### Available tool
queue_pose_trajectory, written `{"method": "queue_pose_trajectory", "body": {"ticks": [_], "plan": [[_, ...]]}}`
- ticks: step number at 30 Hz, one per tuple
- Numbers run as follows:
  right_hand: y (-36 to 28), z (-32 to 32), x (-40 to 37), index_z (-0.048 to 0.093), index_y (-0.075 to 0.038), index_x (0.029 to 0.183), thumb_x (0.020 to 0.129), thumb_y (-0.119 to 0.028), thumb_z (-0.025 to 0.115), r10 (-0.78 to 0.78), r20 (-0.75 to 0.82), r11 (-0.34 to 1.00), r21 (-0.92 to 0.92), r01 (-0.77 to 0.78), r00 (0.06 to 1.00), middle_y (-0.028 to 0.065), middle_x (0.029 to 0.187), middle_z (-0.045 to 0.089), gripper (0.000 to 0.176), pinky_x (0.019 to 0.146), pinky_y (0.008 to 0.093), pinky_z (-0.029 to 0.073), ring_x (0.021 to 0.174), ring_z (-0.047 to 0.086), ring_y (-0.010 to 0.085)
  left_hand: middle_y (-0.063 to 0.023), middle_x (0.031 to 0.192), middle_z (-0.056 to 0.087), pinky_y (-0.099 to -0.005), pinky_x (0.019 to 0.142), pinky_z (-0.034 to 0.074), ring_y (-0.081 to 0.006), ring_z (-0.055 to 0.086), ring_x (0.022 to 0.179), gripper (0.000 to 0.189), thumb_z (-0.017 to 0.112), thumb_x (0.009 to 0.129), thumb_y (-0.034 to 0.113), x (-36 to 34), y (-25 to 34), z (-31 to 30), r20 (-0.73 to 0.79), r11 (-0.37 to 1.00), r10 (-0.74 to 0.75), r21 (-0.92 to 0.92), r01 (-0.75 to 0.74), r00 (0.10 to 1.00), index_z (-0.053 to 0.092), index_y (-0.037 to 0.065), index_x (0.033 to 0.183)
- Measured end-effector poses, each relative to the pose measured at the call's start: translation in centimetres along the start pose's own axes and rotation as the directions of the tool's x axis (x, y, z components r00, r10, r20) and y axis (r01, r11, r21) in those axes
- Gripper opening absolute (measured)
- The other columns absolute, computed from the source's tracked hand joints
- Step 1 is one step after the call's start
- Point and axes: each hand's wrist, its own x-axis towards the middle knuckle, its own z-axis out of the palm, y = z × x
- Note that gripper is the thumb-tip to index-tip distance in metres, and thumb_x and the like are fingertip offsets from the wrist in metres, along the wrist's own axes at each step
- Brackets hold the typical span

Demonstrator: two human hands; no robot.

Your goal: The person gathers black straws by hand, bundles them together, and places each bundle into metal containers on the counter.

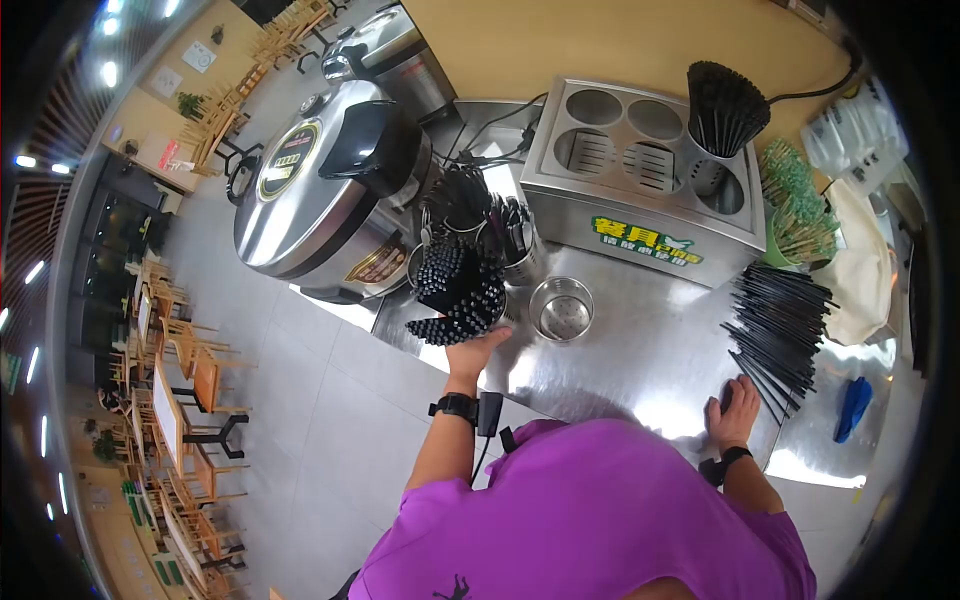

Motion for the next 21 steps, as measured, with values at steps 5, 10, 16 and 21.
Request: {"method": "queue_pose_trajectory", "body": {"ticks": [5, 10, 16, 21], "plan": [[-0.6, -0.5, 0.4, 0.057, -0.003, 0.120, 0.079, -0.031, 0.068, -0.017, -0.020, 0.998, 0.058, 0.018, 1.000, 0.0221, 0.134, 0.052, 0.051, 0.108, 0.0536, 0.035, 0.125, 0.046, 0.0427, -0.0064, 0.111, 0.073, -0.0344, 0.090, 0.055, -0.0202, 0.070, 0.097, 0.075, 0.100, 0.059, 0.014, -0.1, -3.7, 0.4, -0.050, 0.982, 0.039, 0.184, -0.029, 0.998, 0.061, 0.000, 0.121], [-1.7, -2.2, 0.5, 0.057, -0.004, 0.117, 0.075, -0.029, 0.071, 0.018, -0.059, 0.996, 0.091, -0.012, 0.998, 0.0196, 0.130, 0.053, 0.051, 0.106, 0.0523, 0.037, 0.122, 0.047, 0.0406, -0.0071, 0.106, 0.074, -0.0337, 0.087, 0.055, -0.0185, 0.069, 0.093, 0.053, 0.096, 0.061, 0.004, 0.7, -1.2, 0.3, -0.040, 0.987, 0.111, 0.120, -0.105, 0.993, 0.070, 0.000, 0.108], [-1.5, -2.3, 0.4, 0.059, -0.006, 0.115, 0.072, -0.032, 0.072, 0.035, -0.042, 0.995, 0.096, -0.031, 0.999, 0.0164, 0.130, 0.052, 0.052, 0.106, 0.0521, 0.036, 0.121, 0.046, 0.0389, -0.0061, 0.105, 0.071, -0.0336, 0.085, 0.055, -0.0193, 0.067, 0.092, 0.051, 0.084, 0.066, -0.014, -1.1, 4.5, -2.5, -0.038, 0.990, -0.087, -0.110, 0.082, 0.996, 0.069, 0.000, 0.112], [-1.4, -2.4, 0.5, 0.059, -0.005, 0.114, 0.072, -0.033, 0.072, 0.039, -0.043, 0.994, 0.100, -0.034, 0.998, 0.0165, 0.129, 0.052, 0.052, 0.107, 0.0524, 0.036, 0.122, 0.046, 0.0389, -0.0089, 0.118, 0.068, -0.0362, 0.099, 0.049, -0.0221, 0.062, 0.107, 0.066, 0.088, 0.059, -0.011, -1.1, 11.4, -4.8, -0.243, 0.992, 0.121, 0.063, -0.109, 0.962, 0.066, -0.002, 0.120]]}}
